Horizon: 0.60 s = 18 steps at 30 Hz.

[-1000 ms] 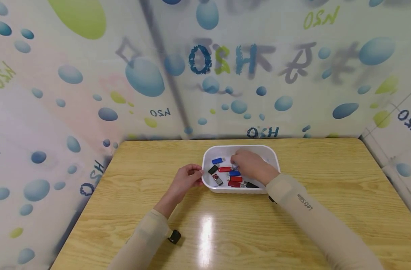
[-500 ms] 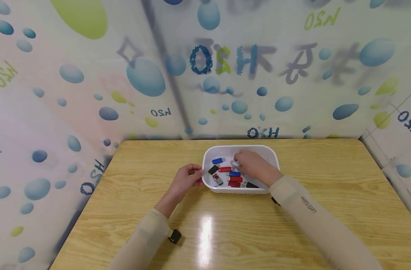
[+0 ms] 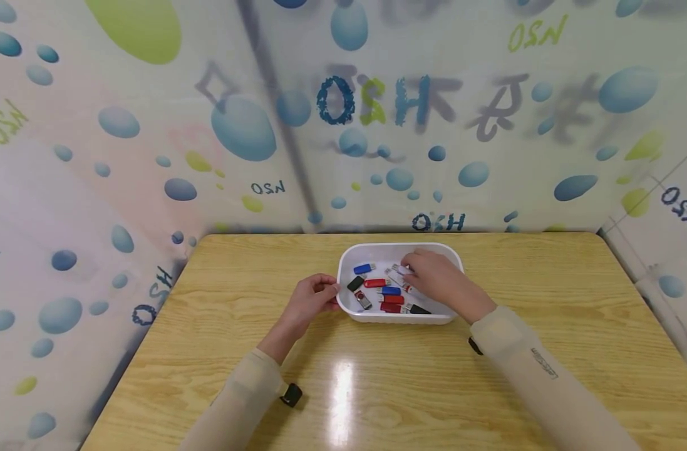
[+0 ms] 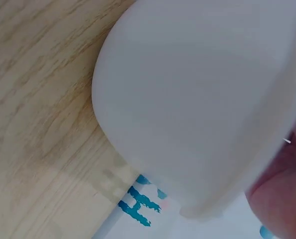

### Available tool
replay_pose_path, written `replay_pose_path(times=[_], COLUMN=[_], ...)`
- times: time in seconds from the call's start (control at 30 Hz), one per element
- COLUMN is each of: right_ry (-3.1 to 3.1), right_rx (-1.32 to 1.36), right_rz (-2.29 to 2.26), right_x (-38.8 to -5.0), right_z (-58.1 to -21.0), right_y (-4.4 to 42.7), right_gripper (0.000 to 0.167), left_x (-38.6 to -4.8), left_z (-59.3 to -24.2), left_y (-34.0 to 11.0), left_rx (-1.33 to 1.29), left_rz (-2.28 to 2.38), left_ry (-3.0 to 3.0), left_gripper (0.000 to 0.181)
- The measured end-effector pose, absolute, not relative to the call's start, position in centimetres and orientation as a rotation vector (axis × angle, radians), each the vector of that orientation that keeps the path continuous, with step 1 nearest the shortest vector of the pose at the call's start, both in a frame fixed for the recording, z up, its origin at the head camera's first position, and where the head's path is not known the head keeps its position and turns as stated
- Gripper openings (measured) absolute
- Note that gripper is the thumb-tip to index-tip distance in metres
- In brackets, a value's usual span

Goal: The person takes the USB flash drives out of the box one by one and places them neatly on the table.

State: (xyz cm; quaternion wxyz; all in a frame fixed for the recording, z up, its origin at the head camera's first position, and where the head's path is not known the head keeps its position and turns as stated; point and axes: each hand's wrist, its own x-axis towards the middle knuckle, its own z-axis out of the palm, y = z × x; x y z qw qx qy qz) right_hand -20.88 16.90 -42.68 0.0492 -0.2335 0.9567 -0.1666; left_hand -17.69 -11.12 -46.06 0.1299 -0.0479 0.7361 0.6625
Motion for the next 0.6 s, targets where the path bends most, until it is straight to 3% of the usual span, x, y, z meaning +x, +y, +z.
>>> replay_pose_path(times=[0.6], right_ry=[2.997], right_rx=[-0.560], right_rz=[-0.701], right_x=[-17.0], right_z=[-40.6], right_y=[20.3], right_gripper=[0.033], left_x=[-17.9], left_z=[-46.2], left_y=[-11.2], left_rx=[-0.162], left_rz=[1.913], left_ry=[2.128], left_gripper=[0.026])
